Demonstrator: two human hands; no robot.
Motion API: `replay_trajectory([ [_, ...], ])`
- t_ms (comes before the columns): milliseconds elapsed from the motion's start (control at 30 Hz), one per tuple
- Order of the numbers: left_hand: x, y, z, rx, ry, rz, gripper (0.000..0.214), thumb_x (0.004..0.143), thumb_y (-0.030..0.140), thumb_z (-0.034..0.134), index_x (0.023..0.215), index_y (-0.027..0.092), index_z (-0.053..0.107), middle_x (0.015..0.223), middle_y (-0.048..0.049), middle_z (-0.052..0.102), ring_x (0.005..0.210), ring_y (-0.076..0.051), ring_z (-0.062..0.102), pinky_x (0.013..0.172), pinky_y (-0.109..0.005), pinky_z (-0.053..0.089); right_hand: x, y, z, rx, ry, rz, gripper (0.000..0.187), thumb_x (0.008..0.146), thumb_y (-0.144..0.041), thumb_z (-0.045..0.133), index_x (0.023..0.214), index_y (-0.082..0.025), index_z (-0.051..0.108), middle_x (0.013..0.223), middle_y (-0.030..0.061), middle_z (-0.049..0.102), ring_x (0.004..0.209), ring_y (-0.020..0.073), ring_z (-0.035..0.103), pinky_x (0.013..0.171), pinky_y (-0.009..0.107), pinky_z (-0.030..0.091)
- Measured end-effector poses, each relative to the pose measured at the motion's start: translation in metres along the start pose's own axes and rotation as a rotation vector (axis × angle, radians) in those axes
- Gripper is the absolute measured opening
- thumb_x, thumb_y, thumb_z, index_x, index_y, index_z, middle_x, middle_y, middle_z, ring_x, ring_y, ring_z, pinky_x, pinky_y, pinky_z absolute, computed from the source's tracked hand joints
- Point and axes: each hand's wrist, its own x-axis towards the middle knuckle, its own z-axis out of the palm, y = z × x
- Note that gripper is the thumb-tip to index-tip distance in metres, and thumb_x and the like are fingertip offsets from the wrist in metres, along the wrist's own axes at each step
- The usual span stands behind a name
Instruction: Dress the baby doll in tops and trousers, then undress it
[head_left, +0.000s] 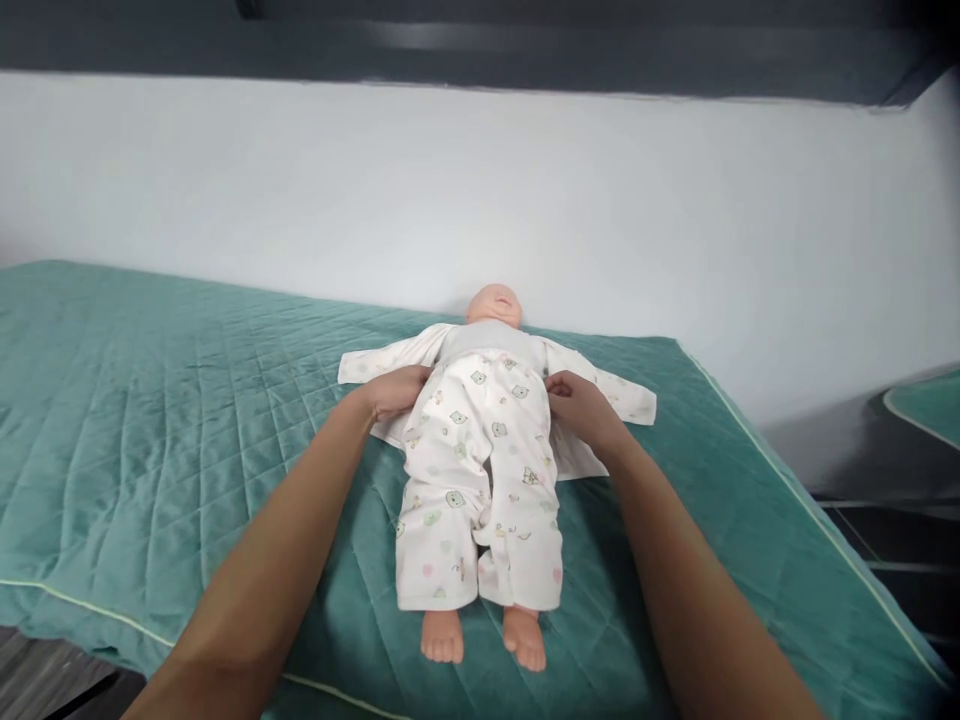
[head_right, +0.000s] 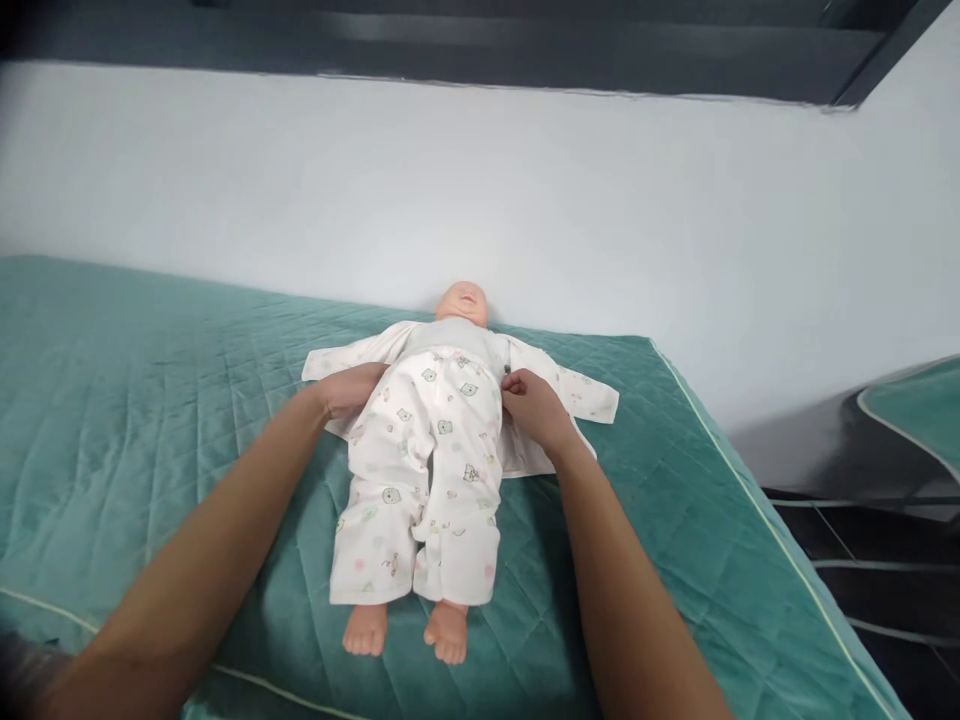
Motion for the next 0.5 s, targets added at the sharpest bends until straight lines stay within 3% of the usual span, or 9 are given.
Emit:
replay_trajectory([
  [100,-0.003,-0.003,0.002,-0.259,-0.25,-0.099,0.019,0.065,0.026,0.079,0.079,0.021,0.067,0.07,-0.0028,0.073,0.081,-0.026,0.07,0.072,-0.038,0.058,-0.007,-0.001,-0.006,0.161,-0.141,0.043,0.014,0.073,-0.033,0.065,0.078,-0.023,0.058,0.065,-0.0034,0.06,0.06,0.0139,0.051,0.057,0.027,0.04],
  [133,-0.004,-0.006,0.002,-0.305,-0.266,-0.108,0.021,0.065,0.025,0.079,0.082,0.021,0.067,0.072,-0.0026,0.073,0.084,-0.026,0.07,0.074,-0.038,0.058,-0.011,-0.001,-0.007,0.205,-0.155,0.047,0.019,0.075,-0.038,0.067,0.078,-0.022,0.057,0.066,-0.0037,0.059,0.059,0.0132,0.049,0.056,0.026,0.039],
  [300,-0.008,-0.014,0.0,-0.387,-0.247,-0.138,0.029,0.066,0.018,0.079,0.092,0.02,0.067,0.083,-0.0037,0.076,0.095,-0.026,0.068,0.081,-0.038,0.057,-0.024,-0.001,-0.004,0.374,-0.144,0.021,0.027,0.077,-0.046,0.073,0.082,-0.022,0.06,0.071,-0.0036,0.059,0.063,0.0123,0.05,0.058,0.025,0.039],
  [500,-0.007,-0.014,0.004,-0.427,-0.228,-0.128,0.03,0.073,0.03,0.081,0.099,0.019,0.07,0.093,-0.007,0.077,0.101,-0.027,0.068,0.084,-0.038,0.056,-0.025,-0.003,-0.008,0.475,-0.222,0.028,0.024,0.077,-0.039,0.077,0.091,-0.023,0.066,0.087,-0.0008,0.067,0.077,0.0155,0.059,0.07,0.027,0.047],
])
